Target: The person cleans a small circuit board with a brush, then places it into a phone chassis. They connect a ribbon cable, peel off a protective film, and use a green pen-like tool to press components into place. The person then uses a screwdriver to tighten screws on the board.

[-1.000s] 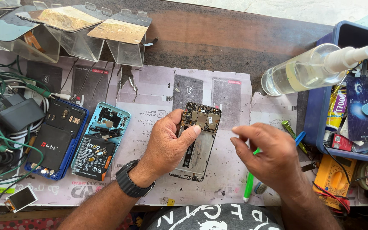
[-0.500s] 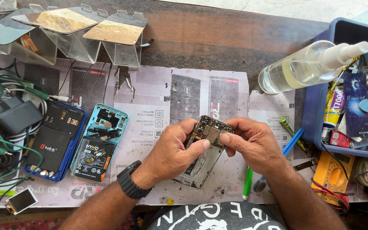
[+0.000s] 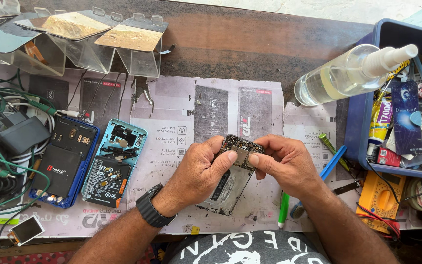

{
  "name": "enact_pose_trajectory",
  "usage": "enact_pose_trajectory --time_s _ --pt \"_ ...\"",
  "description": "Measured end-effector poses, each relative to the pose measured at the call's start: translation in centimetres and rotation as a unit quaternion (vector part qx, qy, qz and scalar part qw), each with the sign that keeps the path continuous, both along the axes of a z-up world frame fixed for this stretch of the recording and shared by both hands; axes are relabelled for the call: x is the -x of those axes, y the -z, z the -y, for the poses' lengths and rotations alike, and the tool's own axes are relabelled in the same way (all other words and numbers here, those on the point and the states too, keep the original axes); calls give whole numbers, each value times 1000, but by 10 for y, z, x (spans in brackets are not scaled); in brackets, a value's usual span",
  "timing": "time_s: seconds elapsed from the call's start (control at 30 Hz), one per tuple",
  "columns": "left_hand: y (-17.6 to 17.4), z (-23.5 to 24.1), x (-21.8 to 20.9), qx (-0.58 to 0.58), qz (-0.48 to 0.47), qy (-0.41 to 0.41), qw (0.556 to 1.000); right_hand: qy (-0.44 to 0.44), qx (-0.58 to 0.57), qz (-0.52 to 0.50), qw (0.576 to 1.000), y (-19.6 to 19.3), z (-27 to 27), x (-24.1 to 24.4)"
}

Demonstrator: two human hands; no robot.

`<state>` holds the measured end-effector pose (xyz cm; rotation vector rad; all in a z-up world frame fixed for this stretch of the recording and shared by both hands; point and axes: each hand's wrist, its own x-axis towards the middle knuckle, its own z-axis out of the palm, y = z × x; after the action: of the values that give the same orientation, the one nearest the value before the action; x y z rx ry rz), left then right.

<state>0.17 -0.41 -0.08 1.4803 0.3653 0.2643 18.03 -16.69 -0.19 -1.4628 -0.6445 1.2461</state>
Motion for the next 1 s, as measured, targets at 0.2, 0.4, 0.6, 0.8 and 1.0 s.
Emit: enact_pose_trajectory --time_s 0.2,0.4,0.6,0.8,1.0 --pt "6 1 0 110 10 14 994 9 0 -3 1000 -2 -2 2" --pt "12 -6 -2 159 16 6 987 56 -22 62 996 -17 -14 -1" --pt "16 -9 3 51 2 -83 995 78 -13 444 892 -73 24 -3" --pt "3 -10 4 -97 -32 -157 982 -29 155 557 815 -85 40 -2" --pt "-5 -5 1 -179 -73 -172 966 -106 303 551 770 -46 37 14"
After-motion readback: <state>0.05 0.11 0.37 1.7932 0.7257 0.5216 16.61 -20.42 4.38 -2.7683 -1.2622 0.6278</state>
